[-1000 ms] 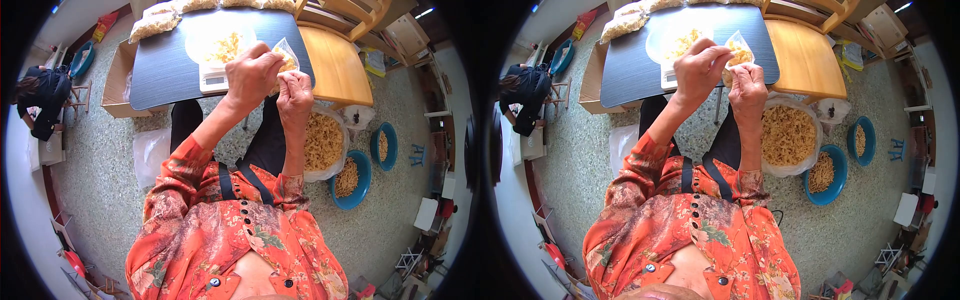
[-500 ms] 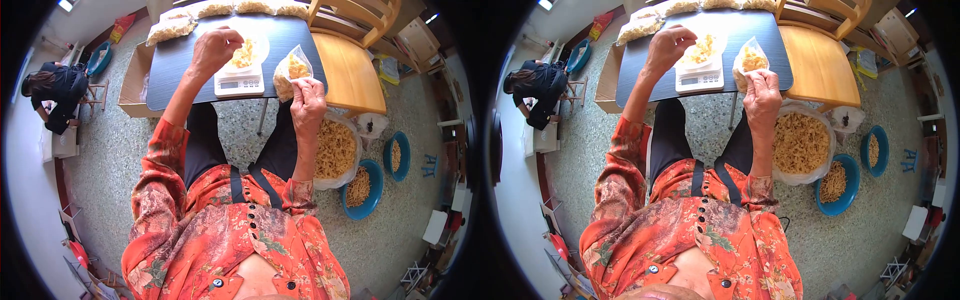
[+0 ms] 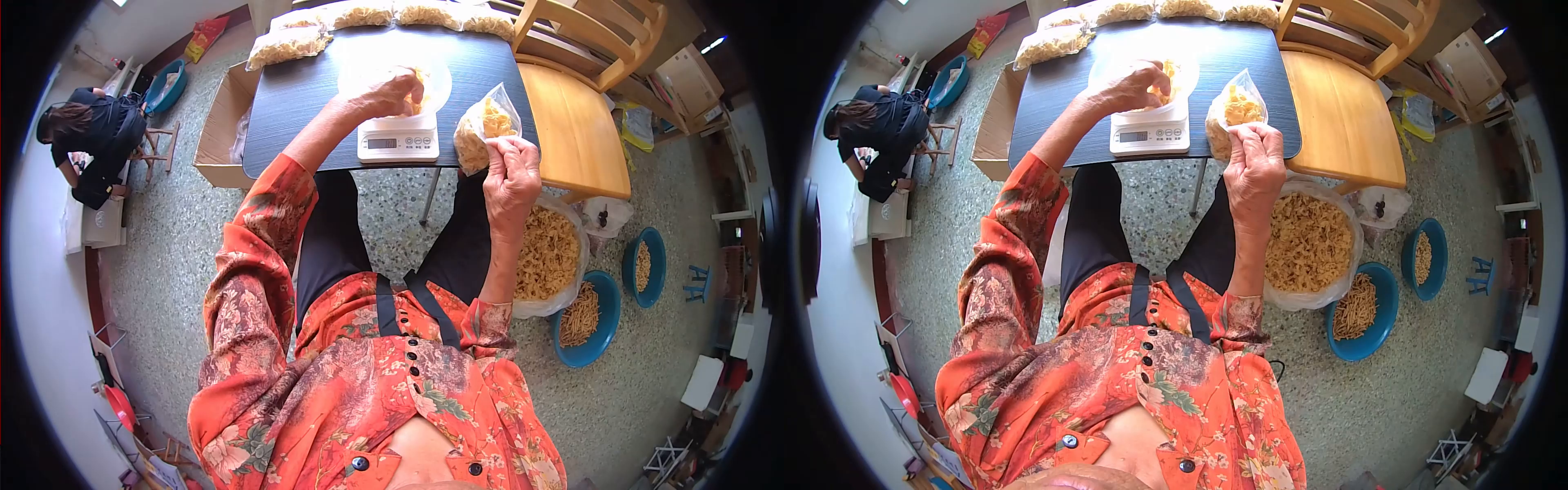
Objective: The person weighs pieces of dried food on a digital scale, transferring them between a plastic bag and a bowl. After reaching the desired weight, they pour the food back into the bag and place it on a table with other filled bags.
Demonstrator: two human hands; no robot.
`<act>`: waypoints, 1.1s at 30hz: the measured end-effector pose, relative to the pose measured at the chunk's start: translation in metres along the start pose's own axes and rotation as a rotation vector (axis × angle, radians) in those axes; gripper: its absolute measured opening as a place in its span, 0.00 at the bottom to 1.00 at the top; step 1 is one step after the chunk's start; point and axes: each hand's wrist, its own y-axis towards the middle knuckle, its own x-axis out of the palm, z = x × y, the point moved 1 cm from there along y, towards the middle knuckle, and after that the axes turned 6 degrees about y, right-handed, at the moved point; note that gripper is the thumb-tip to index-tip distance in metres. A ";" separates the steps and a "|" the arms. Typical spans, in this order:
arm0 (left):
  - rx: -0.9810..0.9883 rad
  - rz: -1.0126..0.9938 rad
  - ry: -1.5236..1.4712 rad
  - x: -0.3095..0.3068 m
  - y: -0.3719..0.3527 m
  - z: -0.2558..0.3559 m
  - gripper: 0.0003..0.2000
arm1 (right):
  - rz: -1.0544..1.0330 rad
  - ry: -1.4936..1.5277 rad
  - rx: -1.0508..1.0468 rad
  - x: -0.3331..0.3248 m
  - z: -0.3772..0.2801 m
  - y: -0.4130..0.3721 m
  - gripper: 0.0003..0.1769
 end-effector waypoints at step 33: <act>0.023 0.352 -0.587 -0.015 0.010 0.090 0.09 | -0.042 0.052 0.023 0.003 -0.009 0.005 0.08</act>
